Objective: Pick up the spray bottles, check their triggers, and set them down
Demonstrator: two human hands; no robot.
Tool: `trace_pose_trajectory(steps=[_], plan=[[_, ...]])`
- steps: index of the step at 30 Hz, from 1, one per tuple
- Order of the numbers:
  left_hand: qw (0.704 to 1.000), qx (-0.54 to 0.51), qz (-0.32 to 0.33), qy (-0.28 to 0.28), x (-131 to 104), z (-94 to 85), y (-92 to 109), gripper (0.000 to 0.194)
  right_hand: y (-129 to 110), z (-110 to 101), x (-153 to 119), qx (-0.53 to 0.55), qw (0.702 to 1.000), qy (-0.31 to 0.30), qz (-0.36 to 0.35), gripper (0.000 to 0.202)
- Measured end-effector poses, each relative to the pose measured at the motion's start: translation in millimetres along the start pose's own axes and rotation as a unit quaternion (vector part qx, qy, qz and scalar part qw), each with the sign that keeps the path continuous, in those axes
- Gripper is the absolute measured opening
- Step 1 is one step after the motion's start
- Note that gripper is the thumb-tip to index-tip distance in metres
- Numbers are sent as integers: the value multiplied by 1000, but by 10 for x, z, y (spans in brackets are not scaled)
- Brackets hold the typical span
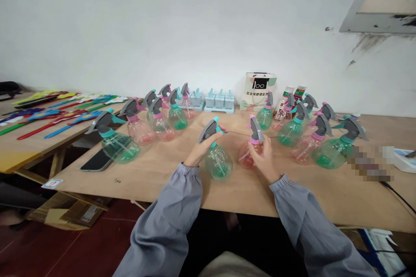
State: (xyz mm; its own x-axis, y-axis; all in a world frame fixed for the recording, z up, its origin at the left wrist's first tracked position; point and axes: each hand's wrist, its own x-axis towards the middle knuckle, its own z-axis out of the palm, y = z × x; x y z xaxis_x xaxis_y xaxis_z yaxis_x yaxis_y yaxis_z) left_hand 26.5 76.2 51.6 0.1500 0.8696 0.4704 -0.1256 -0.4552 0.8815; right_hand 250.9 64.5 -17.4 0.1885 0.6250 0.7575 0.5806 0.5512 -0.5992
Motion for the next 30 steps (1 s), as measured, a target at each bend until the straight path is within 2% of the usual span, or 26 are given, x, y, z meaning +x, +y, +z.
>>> trace_pose_trajectory(steps=[2,5,8,11,16,18,22,24,27,30], plan=[[1000,-14,-6,5,3,8,-2,29,5,2,-4,0,1000,0,1,31],[998,-20,-22,50,-1,4,9,33,19,2,-8,2,1000,0,-1,32],[999,-22,-30,40,-13,-7,32,32,34,3,-11,2,1000,2,-11,29],[999,-37,-13,21,-7,-14,14,25,42,5,-13,3,1000,3,-17,27],[994,-76,-17,82,41,-44,-79,24,50,7,-17,5,1000,4,-16,27],[993,-79,-16,91,57,-56,-106,24,53,7,-15,4,1000,5,-16,28],[992,-84,29,86,77,-52,-156,20,54,7,-15,1,1000,4,-18,30],[990,-87,43,103,85,-48,-172,19,54,7,-17,0,1000,2,-17,29],[984,-83,40,150,91,-59,-169,22,53,9,-21,-1,1000,0,-14,28],[987,-53,38,146,90,-78,-145,25,54,10,-24,1,1000,1,-8,30]])
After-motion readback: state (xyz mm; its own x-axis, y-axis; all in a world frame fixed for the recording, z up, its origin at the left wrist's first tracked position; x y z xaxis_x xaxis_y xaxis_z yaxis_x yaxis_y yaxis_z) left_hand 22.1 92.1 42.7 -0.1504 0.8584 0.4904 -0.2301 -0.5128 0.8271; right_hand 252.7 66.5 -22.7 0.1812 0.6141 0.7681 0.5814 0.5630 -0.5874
